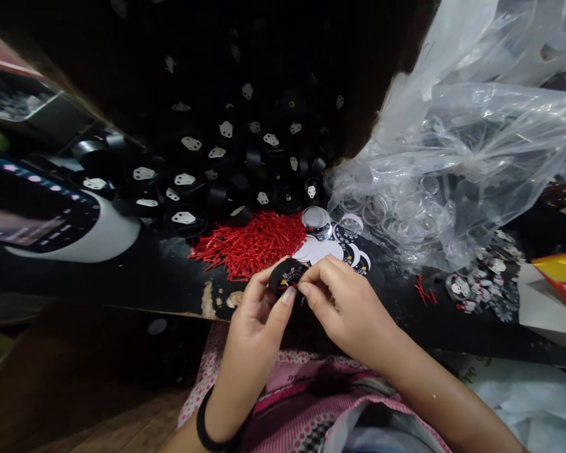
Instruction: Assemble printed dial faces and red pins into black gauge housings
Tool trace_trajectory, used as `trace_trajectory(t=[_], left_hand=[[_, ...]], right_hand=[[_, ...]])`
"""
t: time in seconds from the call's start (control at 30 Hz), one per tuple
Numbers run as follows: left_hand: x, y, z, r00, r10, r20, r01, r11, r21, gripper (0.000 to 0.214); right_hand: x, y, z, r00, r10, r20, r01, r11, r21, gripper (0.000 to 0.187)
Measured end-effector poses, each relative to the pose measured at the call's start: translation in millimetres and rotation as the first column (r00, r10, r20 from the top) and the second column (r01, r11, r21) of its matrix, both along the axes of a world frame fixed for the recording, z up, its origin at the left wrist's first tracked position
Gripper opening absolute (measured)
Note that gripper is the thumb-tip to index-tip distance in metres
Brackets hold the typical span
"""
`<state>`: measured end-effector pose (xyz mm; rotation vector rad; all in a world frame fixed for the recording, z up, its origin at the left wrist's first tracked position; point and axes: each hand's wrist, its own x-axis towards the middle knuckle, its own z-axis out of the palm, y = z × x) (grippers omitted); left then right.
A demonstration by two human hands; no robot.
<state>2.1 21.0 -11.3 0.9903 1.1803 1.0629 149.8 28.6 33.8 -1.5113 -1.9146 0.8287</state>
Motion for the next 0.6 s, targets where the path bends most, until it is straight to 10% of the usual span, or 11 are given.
trace_trajectory(t=[0.37,0.6], left_hand=[[-1.3,-2.6,12.6,0.955,0.028,-0.295,0.016,0.99,0.143,0.023],[-9.7,4.9,1.6,0.985,-0.175,0.01,0.174,0.97,-0.173,0.042]], right_hand=[[-4.5,-13.7,-1.7,0.999,-0.047,0.017,0.046,0.999,0.026,0.016],[7.4,-6.2,-3.3,0.998,-0.014,0.065,0.005,0.99,0.139,0.004]])
